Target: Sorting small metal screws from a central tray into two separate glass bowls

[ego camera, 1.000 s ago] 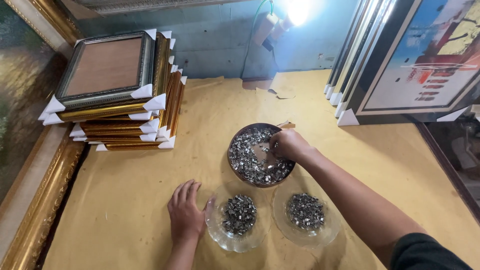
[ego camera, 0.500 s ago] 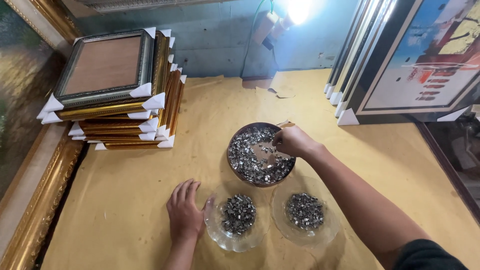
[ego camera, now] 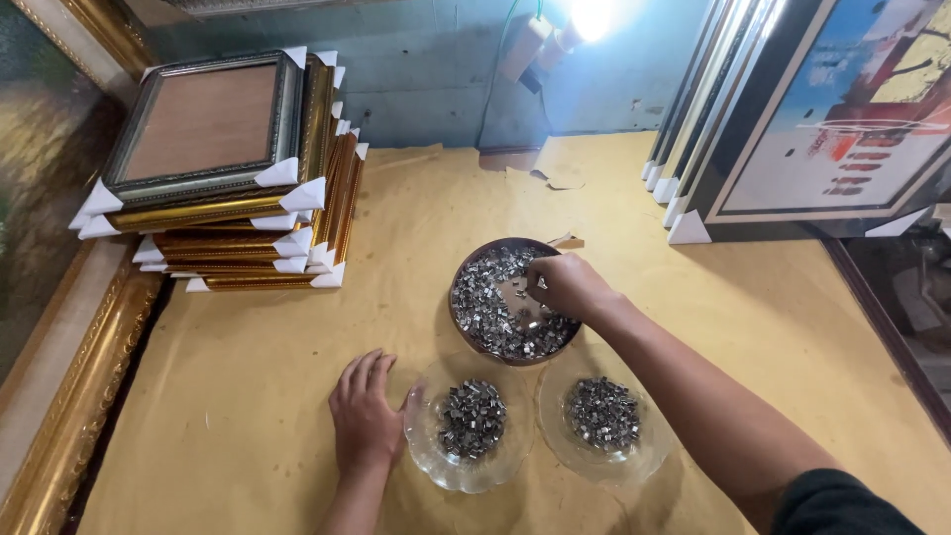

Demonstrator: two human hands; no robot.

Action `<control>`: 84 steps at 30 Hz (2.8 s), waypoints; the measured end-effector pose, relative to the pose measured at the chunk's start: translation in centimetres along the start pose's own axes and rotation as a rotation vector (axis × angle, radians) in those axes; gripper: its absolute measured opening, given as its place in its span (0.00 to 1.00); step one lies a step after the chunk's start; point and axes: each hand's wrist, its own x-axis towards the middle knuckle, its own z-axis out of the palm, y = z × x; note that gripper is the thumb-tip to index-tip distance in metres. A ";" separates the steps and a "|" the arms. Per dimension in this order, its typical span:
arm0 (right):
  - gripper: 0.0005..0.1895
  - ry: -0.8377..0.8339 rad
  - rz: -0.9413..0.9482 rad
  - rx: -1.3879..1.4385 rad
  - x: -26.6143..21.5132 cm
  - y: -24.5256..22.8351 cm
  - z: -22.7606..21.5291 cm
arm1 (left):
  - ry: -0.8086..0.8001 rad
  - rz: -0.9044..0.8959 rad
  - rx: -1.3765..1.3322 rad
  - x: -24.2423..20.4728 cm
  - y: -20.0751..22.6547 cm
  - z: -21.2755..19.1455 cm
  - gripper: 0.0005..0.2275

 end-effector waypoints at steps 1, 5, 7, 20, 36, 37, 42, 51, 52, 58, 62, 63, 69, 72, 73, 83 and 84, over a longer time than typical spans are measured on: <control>0.04 -0.001 0.000 0.000 0.1 0.1 0.0 | -0.001 0.000 0.000 0.0 -0.1 0.1 0.24; 0.04 0.027 0.216 0.256 -0.5 -0.7 -1.0 | 0.043 0.026 0.006 0.0 -0.4 0.4 0.23; 0.06 0.008 0.286 0.324 -0.9 -1.4 -1.6 | 0.071 0.043 0.012 -0.1 -0.5 0.6 0.22; 0.09 -0.119 0.457 0.973 -1.8 -2.5 -2.5 | 0.025 0.006 0.002 -0.1 -0.2 0.2 0.22; 0.05 -0.005 0.197 0.120 0.2 -3.7 -0.7 | 0.098 0.061 0.027 -0.1 -0.8 1.1 0.22; 0.05 -0.007 0.196 0.121 0.7 -3.6 -0.4 | 0.097 0.059 0.028 -0.1 -0.7 0.9 0.22; 0.07 -0.013 0.166 -0.183 2.9 -2.4 1.8 | 0.083 0.068 0.005 0.0 -0.7 0.8 0.22; 0.11 0.071 0.489 0.513 -1.0 -5.0 -2.2 | 0.149 0.112 0.011 -0.1 -1.2 1.1 0.20; 0.11 0.074 0.497 0.510 -2.7 -5.8 -2.4 | 0.145 0.116 0.005 -0.2 -1.2 1.2 0.20; 0.09 0.208 0.600 1.405 -9.8 -8.9 -2.0 | 0.052 0.012 0.099 -0.1 -2.6 3.5 0.16; 0.07 0.223 0.604 1.521 -12.4 -10.2 -1.8 | 0.164 0.057 0.122 -0.3 -3.2 4.6 0.13; 0.07 0.241 0.604 1.514 -12.9 -10.3 -1.6 | 0.187 0.055 0.126 -0.4 -3.3 4.8 0.12; 0.06 0.316 0.629 1.440 -15.7 -12.1 -2.4 | 0.179 0.063 -0.006 -0.1 -3.0 4.2 0.12; 0.08 0.302 0.626 1.422 -16.0 -13.2 -2.4 | 0.149 0.094 -0.384 0.3 -4.2 3.9 0.10; 0.08 0.287 0.622 1.426 -15.9 -13.7 -2.4 | 0.154 0.084 -0.375 -0.3 -4.5 2.6 0.10; 0.09 0.036 0.526 0.984 -14.1 -16.9 -2.5 | -0.233 -0.387 -1.231 -14.2 1.1 -13.4 0.03; 0.11 -0.045 0.542 0.757 -13.8 -17.0 -2.7 | -0.408 -0.230 -1.313 -15.5 1.9 -14.6 0.02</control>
